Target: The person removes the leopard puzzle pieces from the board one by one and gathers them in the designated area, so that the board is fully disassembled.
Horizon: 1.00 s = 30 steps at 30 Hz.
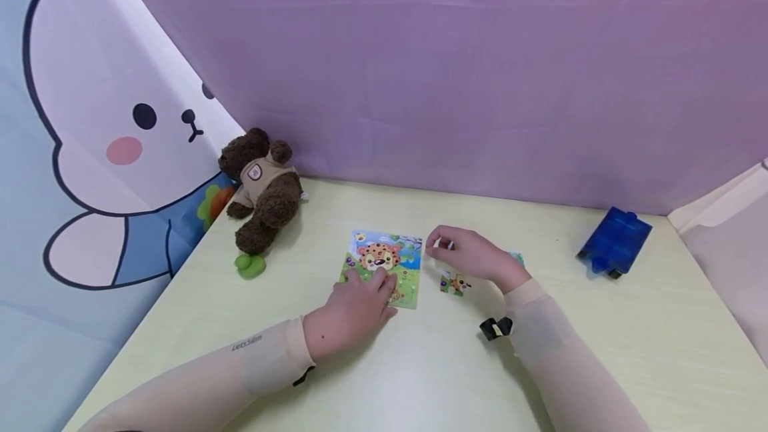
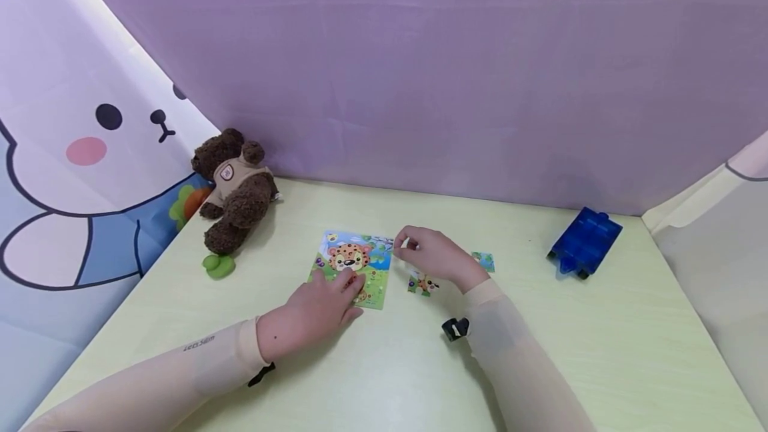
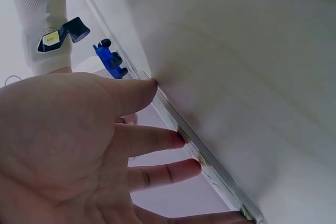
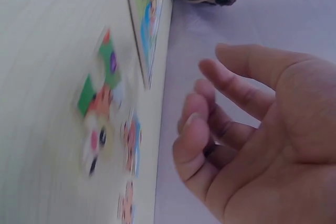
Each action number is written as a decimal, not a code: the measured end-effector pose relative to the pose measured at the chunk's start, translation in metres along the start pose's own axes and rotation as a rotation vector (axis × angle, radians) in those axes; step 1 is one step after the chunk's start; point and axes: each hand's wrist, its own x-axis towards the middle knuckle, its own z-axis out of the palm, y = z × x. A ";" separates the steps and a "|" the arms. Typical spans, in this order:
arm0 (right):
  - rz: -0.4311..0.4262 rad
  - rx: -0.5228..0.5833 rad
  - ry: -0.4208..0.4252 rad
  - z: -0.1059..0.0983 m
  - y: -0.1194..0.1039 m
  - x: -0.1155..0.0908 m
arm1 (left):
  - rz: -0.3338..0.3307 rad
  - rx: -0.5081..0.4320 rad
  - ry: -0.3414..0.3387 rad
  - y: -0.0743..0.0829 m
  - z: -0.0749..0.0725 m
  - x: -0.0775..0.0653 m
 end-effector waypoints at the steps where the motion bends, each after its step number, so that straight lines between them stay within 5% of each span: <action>1: -0.005 0.017 0.011 0.002 -0.002 0.002 | 0.003 -0.002 -0.001 -0.001 0.000 0.000; 13: 0.002 0.201 -0.051 0.034 -0.024 0.036 | 0.036 0.003 0.039 -0.003 0.001 -0.005; 30: 0.046 0.125 -0.068 0.058 -0.029 0.054 | 0.044 0.050 0.014 -0.002 0.005 -0.007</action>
